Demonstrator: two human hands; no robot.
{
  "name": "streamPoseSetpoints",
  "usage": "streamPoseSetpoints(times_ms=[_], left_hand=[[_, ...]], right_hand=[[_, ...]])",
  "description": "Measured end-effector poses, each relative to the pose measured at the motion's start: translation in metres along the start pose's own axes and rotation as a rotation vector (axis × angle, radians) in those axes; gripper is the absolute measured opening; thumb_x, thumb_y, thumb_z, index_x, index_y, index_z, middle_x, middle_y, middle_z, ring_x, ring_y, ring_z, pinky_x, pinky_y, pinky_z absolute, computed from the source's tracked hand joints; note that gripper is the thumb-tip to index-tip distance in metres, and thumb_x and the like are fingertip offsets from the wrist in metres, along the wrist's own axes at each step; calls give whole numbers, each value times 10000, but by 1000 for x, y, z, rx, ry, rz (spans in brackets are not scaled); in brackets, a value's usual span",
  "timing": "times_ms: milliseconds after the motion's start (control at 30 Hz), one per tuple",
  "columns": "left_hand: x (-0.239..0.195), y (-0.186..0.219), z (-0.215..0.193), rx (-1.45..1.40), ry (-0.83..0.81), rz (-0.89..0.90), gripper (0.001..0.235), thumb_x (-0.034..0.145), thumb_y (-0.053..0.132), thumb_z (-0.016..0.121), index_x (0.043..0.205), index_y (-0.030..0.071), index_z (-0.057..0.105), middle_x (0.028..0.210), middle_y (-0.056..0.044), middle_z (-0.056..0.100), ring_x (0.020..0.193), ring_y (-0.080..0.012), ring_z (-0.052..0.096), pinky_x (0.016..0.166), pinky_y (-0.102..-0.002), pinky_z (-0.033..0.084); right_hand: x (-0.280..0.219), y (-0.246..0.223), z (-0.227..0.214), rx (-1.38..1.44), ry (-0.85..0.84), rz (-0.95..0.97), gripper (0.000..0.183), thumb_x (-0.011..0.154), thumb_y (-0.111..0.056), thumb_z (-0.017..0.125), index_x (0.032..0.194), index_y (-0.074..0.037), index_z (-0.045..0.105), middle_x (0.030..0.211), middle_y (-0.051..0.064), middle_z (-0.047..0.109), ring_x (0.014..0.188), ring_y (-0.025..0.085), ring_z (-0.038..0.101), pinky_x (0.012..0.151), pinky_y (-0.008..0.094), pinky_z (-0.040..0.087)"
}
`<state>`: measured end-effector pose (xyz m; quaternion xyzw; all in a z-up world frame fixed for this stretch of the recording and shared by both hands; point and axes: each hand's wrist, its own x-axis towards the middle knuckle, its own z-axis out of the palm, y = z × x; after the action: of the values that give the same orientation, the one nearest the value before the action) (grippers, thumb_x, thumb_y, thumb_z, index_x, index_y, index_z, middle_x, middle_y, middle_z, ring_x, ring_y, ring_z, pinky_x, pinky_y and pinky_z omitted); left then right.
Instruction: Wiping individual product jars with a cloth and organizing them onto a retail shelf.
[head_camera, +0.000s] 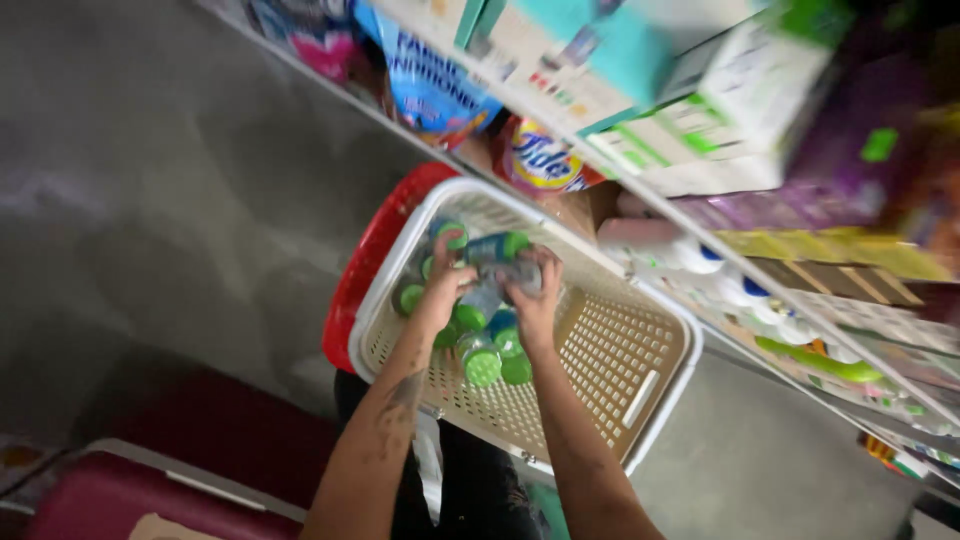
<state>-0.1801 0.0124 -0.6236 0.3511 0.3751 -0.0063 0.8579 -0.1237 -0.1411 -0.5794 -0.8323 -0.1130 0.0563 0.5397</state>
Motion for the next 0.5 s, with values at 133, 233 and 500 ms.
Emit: streamPoseSetpoints(times_ms=[133,233,500], left_hand=[[-78,63,42,81,-312,68,1045,586,7,695,1553,202,352,1469,0,465,1224,-250,543,914,-428,469],[-112,86,67,475,-482,468,1094,618,11,871,1535,63,277,1460,-95,471,1373,-198,438,1132,-359,363],[-239,191,142,282,-573,460,873,725,213,931,1456,36,487,1304,-61,640,1222,-220,624,1052,-370,516]], right_hand=[[-8,-105,-53,2,-35,-302,553,698,-1,785,1223,-40,615,1527,198,443,1381,304,459,1116,383,413],[-6,-164,-93,242,-157,-168,518,760,-30,736,1249,-33,568,1481,169,553,1345,261,528,1126,370,416],[-32,-315,-175,75,234,-418,711,966,-319,654,1556,-23,389,1574,184,470,1451,319,464,1203,445,385]])
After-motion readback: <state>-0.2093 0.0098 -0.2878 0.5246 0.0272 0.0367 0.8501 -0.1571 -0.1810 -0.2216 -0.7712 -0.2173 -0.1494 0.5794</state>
